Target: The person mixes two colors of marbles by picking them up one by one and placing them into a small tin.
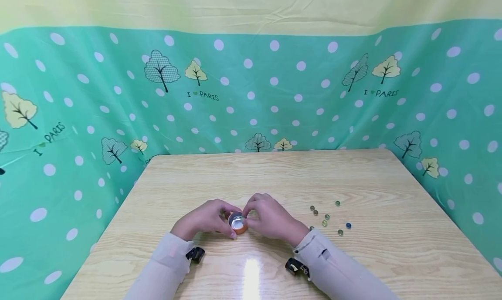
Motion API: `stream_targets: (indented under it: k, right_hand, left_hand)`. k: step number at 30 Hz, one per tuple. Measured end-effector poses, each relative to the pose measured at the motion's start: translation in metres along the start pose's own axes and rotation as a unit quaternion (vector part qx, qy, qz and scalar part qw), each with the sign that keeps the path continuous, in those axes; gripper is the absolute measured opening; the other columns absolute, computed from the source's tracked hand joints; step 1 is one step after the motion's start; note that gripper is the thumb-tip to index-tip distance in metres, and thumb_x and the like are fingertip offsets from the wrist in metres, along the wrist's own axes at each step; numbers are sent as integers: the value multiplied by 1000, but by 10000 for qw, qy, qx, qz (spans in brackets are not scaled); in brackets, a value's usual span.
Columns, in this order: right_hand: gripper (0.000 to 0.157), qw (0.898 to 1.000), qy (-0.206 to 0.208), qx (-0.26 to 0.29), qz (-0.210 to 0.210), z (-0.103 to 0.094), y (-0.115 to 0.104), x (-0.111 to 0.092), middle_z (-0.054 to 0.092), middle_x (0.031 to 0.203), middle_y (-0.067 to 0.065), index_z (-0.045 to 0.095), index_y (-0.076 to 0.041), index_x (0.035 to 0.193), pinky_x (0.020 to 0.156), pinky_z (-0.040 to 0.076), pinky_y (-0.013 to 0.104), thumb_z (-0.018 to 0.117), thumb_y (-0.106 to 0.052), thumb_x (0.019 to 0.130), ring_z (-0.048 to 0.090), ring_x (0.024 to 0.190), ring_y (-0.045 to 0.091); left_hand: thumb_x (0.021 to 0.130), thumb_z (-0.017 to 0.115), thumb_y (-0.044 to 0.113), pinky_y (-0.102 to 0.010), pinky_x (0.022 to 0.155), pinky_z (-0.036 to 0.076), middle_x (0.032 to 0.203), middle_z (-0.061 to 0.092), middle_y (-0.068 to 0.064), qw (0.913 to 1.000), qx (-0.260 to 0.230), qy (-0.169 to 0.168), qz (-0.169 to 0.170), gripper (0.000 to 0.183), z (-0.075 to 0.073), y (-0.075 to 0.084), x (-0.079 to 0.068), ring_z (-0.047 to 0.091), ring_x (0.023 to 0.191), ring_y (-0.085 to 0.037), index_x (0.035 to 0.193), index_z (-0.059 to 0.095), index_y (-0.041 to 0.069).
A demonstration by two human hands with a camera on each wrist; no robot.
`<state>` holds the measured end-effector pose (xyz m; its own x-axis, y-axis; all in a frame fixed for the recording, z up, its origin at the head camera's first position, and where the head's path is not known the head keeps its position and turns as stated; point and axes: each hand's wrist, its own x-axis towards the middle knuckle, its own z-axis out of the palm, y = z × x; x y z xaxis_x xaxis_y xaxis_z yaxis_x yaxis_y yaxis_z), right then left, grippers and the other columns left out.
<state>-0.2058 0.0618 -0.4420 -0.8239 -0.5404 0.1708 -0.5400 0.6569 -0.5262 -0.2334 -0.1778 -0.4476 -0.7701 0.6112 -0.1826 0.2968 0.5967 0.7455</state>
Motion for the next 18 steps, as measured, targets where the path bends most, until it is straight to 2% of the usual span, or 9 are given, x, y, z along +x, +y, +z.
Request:
stream_targets:
  k: [7, 18]
  right_hand:
    - [12, 10000, -17, -53, -60, 1, 0, 1, 67, 107, -10, 81, -24, 100, 95, 52, 35, 78, -30, 91, 59, 104, 12]
    - [9, 10000, -47, -51, -46, 1, 1, 0, 67, 108, -10, 81, -23, 99, 95, 52, 34, 77, -27, 91, 60, 105, 14]
  left_hand:
    - [72, 97, 27, -34, 78, 49, 104, 74, 4, 9999, -5, -68, 122, 49, 0, -2, -1, 62, 93, -22, 116, 77, 34]
    - [71, 97, 29, -32, 75, 49, 101, 74, 3, 10000, 52, -39, 71, 50, 0, -2, 0, 61, 89, -20, 117, 77, 34]
